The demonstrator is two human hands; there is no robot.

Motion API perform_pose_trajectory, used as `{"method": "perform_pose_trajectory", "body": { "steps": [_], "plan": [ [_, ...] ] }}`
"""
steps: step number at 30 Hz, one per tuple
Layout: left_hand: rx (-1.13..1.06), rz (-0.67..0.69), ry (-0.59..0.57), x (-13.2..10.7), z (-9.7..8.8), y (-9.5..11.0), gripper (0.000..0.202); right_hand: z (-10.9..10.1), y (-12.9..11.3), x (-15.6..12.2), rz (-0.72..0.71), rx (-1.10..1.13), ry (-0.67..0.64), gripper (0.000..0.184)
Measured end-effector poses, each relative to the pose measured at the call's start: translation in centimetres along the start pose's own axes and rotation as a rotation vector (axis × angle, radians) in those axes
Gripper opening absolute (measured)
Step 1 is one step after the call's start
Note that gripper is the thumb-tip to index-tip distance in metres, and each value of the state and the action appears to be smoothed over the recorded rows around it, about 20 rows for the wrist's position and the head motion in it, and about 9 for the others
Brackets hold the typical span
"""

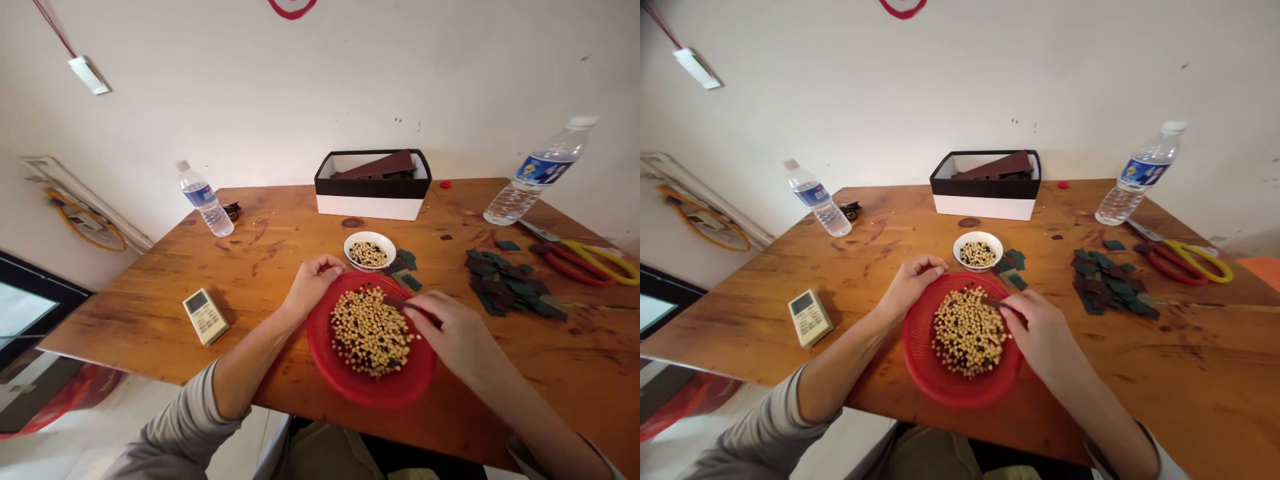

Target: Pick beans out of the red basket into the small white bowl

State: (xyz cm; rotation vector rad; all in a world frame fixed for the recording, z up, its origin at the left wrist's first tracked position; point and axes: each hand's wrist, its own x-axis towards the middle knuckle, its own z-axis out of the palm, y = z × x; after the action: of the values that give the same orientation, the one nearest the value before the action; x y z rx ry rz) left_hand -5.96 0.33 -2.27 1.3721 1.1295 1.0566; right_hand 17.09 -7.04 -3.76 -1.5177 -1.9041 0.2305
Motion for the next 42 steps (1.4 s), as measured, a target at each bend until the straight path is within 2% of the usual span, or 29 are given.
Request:
{"method": "perform_pose_trajectory", "body": {
  "steps": [1, 3, 6, 9, 12, 15, 18, 21, 24, 27, 29, 31, 33, 35, 38, 42],
  "plan": [
    [0.006, 0.004, 0.001, 0.0, 0.0, 0.1, 0.006, 0.0, -0.1, 0.0, -0.003, -0.005, 0.008, 0.020],
    [0.013, 0.008, -0.002, 0.0, 0.0, 0.2, 0.005, 0.1, -0.3, 0.0, 0.004, -0.055, 0.105, 0.021],
    [0.012, 0.000, -0.018, 0.0, 0.0, 0.2, 0.006, 0.3, -0.6, -0.1, -0.024, 0.000, 0.017, 0.020],
    [0.020, -0.007, -0.035, 0.0, 0.0, 0.1, 0.007, 0.4, -0.7, -0.1, 0.005, -0.053, 0.128, 0.019],
    [0.040, -0.018, -0.066, -0.1, 0.1, 0.0, 0.008, 0.5, -0.8, 0.0, -0.021, -0.018, 0.058, 0.019],
    [0.073, 0.005, -0.080, 0.0, 0.1, -0.1, 0.008, 0.4, -0.9, 0.1, 0.011, -0.049, 0.121, 0.020],
    [0.110, 0.023, -0.092, 0.0, 0.1, -0.3, 0.009, 0.3, -0.9, 0.2, -0.005, -0.021, 0.065, 0.020],
    [0.166, 0.055, -0.115, 0.0, 0.1, -0.6, 0.011, 0.4, -1.0, 0.1, 0.041, -0.030, 0.100, 0.020],
    [0.334, 0.176, -0.108, -0.1, 0.0, -0.9, 0.012, 0.5, -1.0, 0.1, 0.078, 0.031, 0.033, 0.021],
    [0.612, 0.441, -0.006, -0.6, 0.0, -0.6, 0.014, 0.4, -0.4, 0.4, 0.111, 0.127, 0.030, 0.021],
    [0.779, 0.588, 0.003, -1.3, 0.3, 0.2, 0.014, 0.3, 0.1, 0.6, 0.108, 0.153, 0.056, 0.021],
    [0.928, 0.622, -0.117, -2.1, 0.8, 1.2, 0.016, 0.3, 0.4, 0.9, 0.083, 0.164, 0.045, 0.021],
    [1.100, 0.541, -0.300, -2.7, 1.7, 2.2, 0.018, 0.4, 0.4, 1.2, 0.041, 0.162, 0.002, 0.021],
    [1.265, 0.443, -0.422, -2.9, 2.5, 2.8, 0.022, 0.6, 0.1, 1.6, -0.009, 0.128, -0.052, 0.021],
    [1.353, 0.369, -0.503, -2.6, 3.3, 2.7, 0.027, 1.0, -0.5, 2.5, -0.073, 0.033, -0.129, 0.022],
    [1.320, 0.331, -0.491, -1.9, 3.6, 1.6, 0.031, 1.3, -0.7, 3.9, -0.106, 0.002, -0.130, 0.021]
  ]
}}
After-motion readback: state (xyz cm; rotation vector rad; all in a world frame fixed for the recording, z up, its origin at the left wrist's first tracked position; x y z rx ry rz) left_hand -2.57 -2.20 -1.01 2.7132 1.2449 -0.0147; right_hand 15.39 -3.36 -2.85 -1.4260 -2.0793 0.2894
